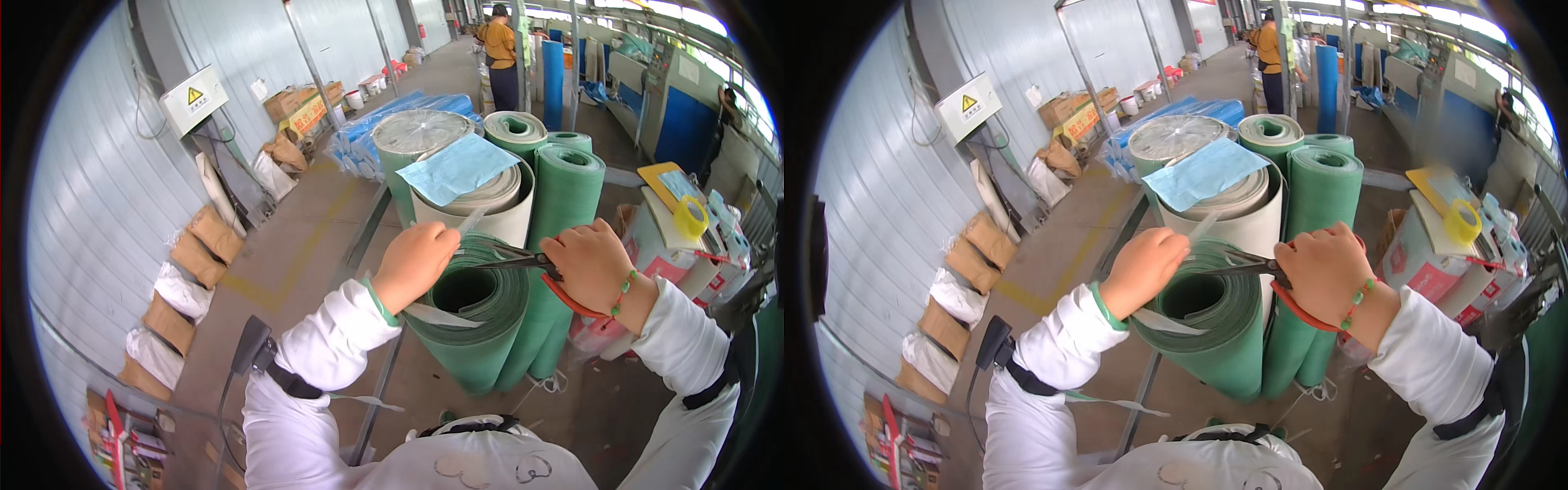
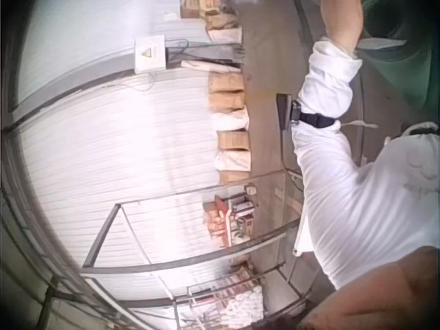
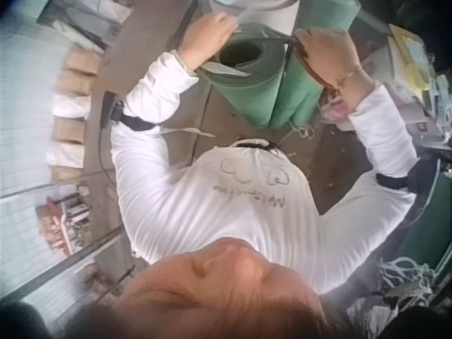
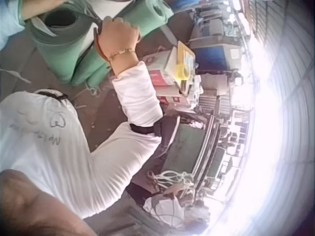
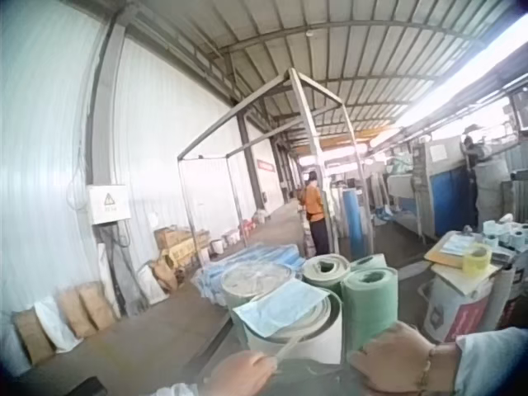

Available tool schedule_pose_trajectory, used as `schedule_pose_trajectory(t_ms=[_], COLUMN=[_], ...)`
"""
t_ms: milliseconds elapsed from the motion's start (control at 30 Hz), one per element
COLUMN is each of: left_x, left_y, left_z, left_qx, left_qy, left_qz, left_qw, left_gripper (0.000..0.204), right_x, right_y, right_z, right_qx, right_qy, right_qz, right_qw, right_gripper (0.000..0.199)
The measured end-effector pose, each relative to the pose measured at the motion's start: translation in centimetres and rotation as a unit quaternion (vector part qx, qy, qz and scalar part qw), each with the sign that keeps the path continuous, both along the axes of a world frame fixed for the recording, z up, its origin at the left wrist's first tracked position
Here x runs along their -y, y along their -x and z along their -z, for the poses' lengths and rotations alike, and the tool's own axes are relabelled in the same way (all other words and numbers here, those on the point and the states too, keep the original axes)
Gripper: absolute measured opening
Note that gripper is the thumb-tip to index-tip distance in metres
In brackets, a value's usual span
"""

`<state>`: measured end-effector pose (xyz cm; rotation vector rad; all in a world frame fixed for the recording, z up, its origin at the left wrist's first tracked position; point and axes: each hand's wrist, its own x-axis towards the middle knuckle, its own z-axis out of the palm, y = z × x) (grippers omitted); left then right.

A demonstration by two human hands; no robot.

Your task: Opening bags of raw material and using scissors to trim the edges and straps of large green rolls in a manufacturing facility.

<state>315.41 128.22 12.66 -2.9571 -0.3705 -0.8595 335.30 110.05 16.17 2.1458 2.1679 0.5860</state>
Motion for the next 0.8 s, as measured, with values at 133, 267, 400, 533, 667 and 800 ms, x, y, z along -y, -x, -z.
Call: schedule_pose_trajectory(t_ms=[133,267,400,533,667,800], left_x=[1.1,1.6,1.6,1.5,-3.9,-6.5], left_y=[-0.3,-1.0,-1.3,0.3,6.1,11.9], left_z=[0.0,0.3,0.3,-0.4,-2.8,-2.7], left_qx=[0.102,0.169,0.189,0.227,0.201,-0.325], left_qy=[-0.012,0.070,0.112,0.137,0.375,-0.229], left_qz=[0.011,0.020,0.056,0.039,-0.023,-0.375], left_qw=[0.995,0.983,0.974,0.963,0.905,0.838], left_gripper=[0.011,0.011,0.010,0.010,0.010,0.023], right_x=[-0.4,-0.7,-0.5,-0.1,2.4,4.7], right_y=[0.8,1.2,1.1,1.4,-1.2,-2.0], right_z=[-0.3,-0.7,-1.1,-0.8,-0.9,-2.1], right_qx=[0.008,0.020,0.027,0.020,-0.118,-0.116], right_qy=[-0.003,0.078,0.104,0.113,0.077,0.020], right_qz=[-0.042,-0.026,-0.017,0.000,0.033,0.021], right_qw=[0.999,0.996,0.994,0.993,0.989,0.993], right_gripper=[0.019,0.016,0.015,0.014,0.014,0.021])
